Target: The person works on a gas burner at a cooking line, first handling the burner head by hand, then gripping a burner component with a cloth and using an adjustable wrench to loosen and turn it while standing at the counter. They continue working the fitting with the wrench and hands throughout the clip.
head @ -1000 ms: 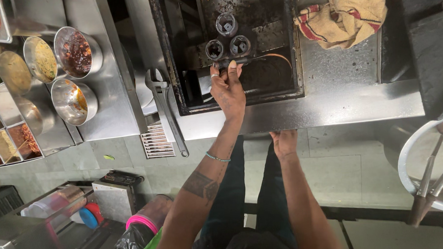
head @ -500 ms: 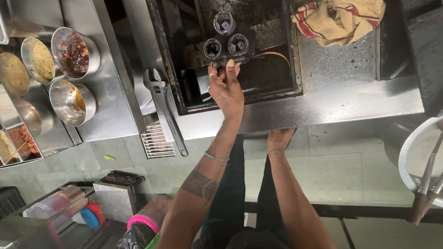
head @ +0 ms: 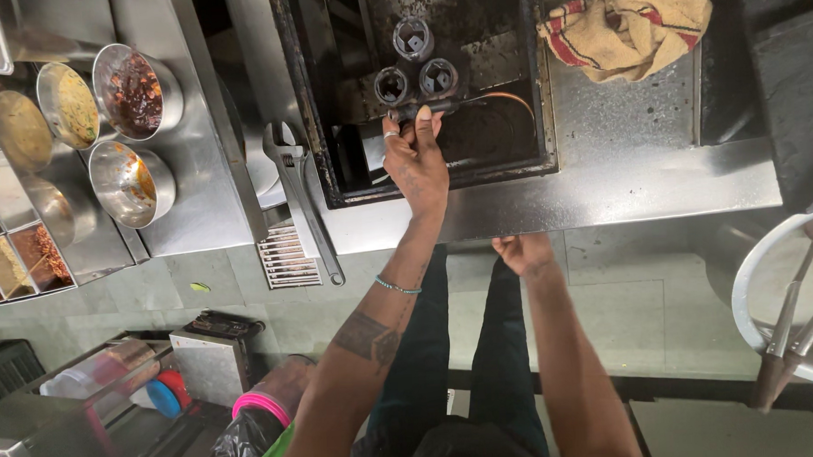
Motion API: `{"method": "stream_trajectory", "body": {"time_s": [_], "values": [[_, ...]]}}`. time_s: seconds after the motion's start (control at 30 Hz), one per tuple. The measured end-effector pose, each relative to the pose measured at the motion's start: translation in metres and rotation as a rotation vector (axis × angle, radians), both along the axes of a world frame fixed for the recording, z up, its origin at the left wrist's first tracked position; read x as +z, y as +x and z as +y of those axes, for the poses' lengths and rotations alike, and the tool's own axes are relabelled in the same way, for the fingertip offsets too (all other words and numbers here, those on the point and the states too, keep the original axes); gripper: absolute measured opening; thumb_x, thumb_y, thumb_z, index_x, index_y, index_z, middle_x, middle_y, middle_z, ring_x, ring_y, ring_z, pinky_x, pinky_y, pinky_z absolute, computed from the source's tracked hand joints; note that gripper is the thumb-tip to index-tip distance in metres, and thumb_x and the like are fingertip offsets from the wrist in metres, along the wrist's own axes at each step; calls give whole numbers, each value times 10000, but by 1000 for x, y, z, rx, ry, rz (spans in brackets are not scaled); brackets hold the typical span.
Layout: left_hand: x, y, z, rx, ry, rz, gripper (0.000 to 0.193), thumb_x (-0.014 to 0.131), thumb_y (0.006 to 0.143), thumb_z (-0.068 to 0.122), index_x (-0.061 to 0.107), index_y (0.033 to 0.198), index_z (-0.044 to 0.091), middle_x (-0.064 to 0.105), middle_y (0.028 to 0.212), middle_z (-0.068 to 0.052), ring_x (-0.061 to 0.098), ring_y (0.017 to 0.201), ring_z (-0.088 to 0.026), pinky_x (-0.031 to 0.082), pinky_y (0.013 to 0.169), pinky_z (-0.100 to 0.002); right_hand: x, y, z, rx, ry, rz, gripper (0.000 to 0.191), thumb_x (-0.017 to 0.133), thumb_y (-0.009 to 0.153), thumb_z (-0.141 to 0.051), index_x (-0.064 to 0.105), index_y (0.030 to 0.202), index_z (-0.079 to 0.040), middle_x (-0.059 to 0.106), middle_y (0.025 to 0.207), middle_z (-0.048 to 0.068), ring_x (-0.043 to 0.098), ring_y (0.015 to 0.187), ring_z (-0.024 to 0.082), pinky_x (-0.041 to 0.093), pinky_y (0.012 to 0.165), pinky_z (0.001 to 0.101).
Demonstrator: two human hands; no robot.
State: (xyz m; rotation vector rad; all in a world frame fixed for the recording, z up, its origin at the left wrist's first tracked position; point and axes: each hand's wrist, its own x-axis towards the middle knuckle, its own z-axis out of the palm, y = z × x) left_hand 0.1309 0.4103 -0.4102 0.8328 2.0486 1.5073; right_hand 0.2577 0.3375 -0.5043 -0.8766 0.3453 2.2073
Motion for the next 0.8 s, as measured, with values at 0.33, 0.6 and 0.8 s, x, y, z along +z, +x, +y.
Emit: {"method": "stream_trajectory", "body": {"time_s": [0.33, 0.6, 0.8], "values": [[2, -7, -6, 21, 71, -131, 379, 593, 1052, 183, 499, 1290, -96, 772, 963, -146, 753, 939, -162, 645, 907, -314, 1, -1, -11, 57, -56, -274, 337, 602, 1045, -391, 621, 1128, -64, 674, 1009, 98, 677, 895, 251, 607, 886, 489], [21, -45, -36, -24, 243, -808, 273, 611, 1046, 212, 569, 1160, -33, 732, 1141, -192, 752, 1072, -261, 595, 1007, -430, 6, 31, -49, 219, -186, -502, 319, 536, 1031, -301, 547, 1159, -9, 669, 1043, 151, 743, 1003, 287, 569, 890, 448], [49, -58, -83, -150, 348, -1625, 274, 568, 1104, 189, 625, 1234, -45, 720, 1168, -184, 743, 1048, -245, 594, 989, -401, 23, 47, -77, 287, -139, -584, 405, 531, 1019, -292, 583, 1258, 31, 672, 1023, 161, 668, 890, 259, 580, 854, 444]]}}
